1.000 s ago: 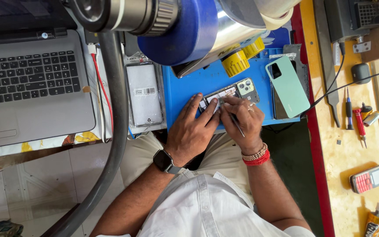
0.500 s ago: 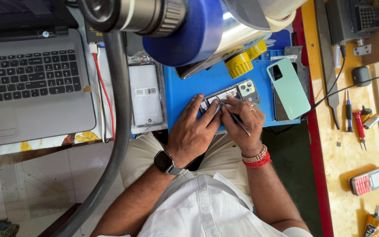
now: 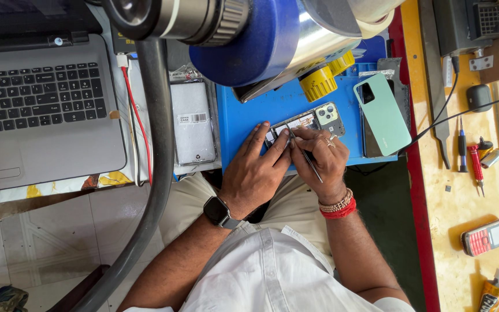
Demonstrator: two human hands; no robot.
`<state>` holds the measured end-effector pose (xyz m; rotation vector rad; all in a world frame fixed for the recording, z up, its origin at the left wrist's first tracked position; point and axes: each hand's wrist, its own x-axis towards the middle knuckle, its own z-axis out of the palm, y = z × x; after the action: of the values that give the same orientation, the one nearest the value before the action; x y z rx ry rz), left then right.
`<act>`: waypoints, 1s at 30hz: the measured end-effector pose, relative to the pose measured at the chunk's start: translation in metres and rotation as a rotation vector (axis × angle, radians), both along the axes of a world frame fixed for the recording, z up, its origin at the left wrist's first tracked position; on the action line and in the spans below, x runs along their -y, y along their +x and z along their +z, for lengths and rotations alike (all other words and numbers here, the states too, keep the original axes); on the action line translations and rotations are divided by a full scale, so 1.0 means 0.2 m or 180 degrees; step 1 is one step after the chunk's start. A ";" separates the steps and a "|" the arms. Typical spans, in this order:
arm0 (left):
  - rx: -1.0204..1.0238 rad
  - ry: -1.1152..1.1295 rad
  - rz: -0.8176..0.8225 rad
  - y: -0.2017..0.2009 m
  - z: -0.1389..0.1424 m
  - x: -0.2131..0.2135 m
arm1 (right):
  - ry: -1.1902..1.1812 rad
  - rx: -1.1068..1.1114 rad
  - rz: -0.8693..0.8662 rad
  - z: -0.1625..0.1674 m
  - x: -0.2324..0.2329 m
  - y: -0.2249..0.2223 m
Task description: The person repairs a disassembled smartphone at a workbench, using tweezers to work on the internal components near the camera module while the phone lies open on a blue mat. They steady the phone with one hand and reposition it as they work, with a microscope positioned over the workspace.
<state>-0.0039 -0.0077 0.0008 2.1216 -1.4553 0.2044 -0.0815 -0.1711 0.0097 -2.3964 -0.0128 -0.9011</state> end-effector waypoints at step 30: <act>0.0014 -0.0086 -0.0001 0.00 0.00 0.00 | 0.0163 -0.0011 0.0068 0.00 0.00 0.00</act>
<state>-0.0042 -0.0085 0.0002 2.1006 -1.4475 0.2276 -0.0809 -0.1718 0.0094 -2.3461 -0.0138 -0.8770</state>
